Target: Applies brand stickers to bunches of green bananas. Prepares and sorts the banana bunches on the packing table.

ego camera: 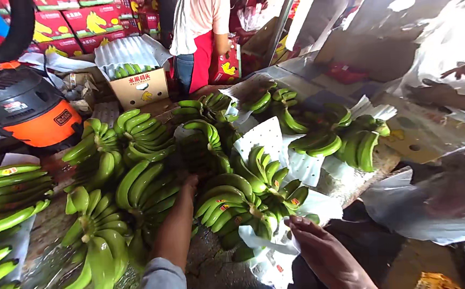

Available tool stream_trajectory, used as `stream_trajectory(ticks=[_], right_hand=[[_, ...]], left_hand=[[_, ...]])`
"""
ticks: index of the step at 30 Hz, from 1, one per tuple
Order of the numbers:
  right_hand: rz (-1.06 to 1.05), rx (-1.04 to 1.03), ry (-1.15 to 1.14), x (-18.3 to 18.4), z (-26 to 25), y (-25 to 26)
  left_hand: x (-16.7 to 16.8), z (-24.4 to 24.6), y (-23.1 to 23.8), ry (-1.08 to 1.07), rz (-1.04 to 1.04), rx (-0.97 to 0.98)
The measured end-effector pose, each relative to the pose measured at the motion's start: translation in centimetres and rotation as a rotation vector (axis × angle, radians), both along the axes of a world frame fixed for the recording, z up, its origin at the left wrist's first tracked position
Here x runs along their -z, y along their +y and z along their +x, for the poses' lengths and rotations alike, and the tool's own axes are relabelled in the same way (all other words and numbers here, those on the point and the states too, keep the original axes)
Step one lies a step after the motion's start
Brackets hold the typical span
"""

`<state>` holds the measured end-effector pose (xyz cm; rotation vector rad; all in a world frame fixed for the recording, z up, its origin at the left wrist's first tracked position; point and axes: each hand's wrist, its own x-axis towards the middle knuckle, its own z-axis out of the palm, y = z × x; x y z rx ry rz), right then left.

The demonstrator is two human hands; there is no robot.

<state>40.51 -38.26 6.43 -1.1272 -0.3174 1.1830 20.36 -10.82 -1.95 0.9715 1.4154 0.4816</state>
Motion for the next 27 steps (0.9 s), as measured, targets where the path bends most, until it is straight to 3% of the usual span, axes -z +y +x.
stream_trajectory(ticks=[4, 7, 11, 14, 17, 22, 27], right_hand=[[-0.043, -0.08, -0.009, -0.2, 0.4, -0.3], [-0.12, -0.125, -0.031, -1.2, 0.6, -0.3], [-0.107, -0.197, -0.083, -1.4, 2.0, -0.1], [-0.07, -0.248, -0.129, -2.0, 2.9, 0.2], [0.036, -0.331, -0.234, -2.0, 4.1, 0.7], [0.123, -0.447, -0.404, -1.0, 8.5, 1.8], [0.16, -0.471, -0.177, -1.8, 16.1, 3.2]], left_hand=[[-0.9, 0.2, 0.5, 0.332, 0.088, 0.274], [-1.2, 1.1, 0.4, 0.434, 0.275, 0.273], [-5.8, 2.8, -3.3, 0.123, 0.67, 0.196], [-10.4, 5.6, -10.1, -0.125, 0.878, 0.518], [-11.9, 9.0, -15.0, 0.081, 1.17, 0.725], [-10.8, 13.6, -16.9, 0.425, 1.581, 0.615], [-10.4, 19.8, -16.1, 0.559, 1.86, 0.582]])
